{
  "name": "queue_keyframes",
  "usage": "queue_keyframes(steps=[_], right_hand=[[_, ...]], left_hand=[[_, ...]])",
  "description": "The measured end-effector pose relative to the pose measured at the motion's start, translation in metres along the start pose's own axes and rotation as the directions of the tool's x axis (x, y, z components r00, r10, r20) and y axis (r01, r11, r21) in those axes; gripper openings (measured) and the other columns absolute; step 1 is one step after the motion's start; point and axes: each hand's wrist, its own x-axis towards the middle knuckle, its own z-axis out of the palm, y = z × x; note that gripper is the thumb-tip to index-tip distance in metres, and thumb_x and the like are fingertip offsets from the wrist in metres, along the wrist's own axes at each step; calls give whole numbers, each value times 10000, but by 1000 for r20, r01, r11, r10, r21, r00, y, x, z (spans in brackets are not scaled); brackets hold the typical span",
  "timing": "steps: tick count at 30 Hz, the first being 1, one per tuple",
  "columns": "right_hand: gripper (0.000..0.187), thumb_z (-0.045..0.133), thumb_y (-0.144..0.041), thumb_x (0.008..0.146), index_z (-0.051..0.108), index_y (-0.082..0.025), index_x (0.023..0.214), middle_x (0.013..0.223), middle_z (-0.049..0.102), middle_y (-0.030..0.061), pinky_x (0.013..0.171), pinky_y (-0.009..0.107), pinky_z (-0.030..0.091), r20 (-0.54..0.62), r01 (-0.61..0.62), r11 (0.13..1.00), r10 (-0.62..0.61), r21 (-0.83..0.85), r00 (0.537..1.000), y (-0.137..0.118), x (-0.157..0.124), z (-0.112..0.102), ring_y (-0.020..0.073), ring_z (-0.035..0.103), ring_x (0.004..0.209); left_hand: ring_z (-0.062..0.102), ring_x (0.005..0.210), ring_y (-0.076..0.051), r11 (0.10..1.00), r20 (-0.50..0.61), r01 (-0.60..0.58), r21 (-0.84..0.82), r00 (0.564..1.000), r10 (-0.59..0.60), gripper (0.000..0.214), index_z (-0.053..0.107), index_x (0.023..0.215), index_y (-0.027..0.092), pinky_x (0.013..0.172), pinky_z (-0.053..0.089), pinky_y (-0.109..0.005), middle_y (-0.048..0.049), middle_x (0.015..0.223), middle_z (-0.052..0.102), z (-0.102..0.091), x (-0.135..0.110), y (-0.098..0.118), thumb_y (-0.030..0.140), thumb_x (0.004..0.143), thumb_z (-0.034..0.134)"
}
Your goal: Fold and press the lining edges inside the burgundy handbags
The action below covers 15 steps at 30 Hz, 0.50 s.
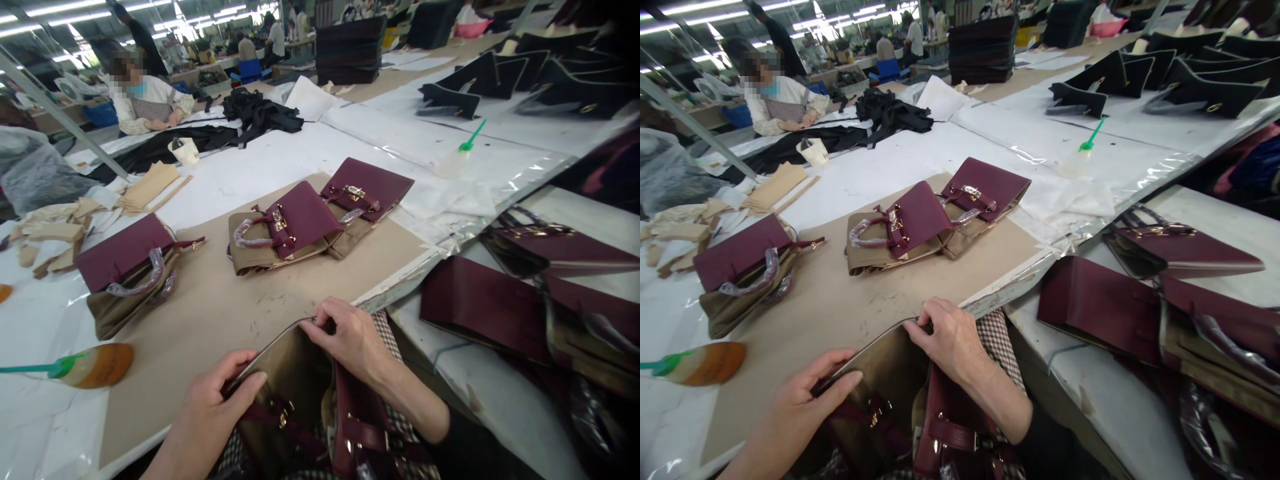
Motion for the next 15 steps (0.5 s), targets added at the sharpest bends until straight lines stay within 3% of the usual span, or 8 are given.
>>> queue_keyframes(steps=[5,9,12,15], right_hand=[[271,705,-299,851,506,-211,689,676,572,-24,623,275,380,-35,18,998,-20,-60,999,-2,-1,2,157,566,656],[246,700,-286,857,513,-212,715,697,579,-29,623,268,370,-30,30,994,-33,-108,999,-3,-2,2,153,567,669],[235,692,-291,866,501,-220,748,704,584,-38,612,263,359,-5,10,994,-10,-110,1000,-4,-1,0,148,565,662],[238,696,-311,862,498,-224,763,702,593,-39,610,261,363,17,-36,996,38,-83,999,-6,0,-1,151,574,655]], left_hand=[[612,781,-195,1000,80,8,10,997,-9,395,690,990,205,692,458,-249,-3,807,693,-3,1,3,564,924,538],[488,673,-139,1000,160,18,1,987,-18,351,616,817,180,608,365,-226,29,689,552,-9,5,8,506,930,550],[407,631,-112,1000,289,4,-21,957,2,277,537,799,185,574,313,-219,60,674,472,-16,21,19,433,901,607],[423,678,-119,995,400,-102,-3,911,95,239,558,912,191,600,324,-220,53,754,508,-13,46,36,425,901,604]])
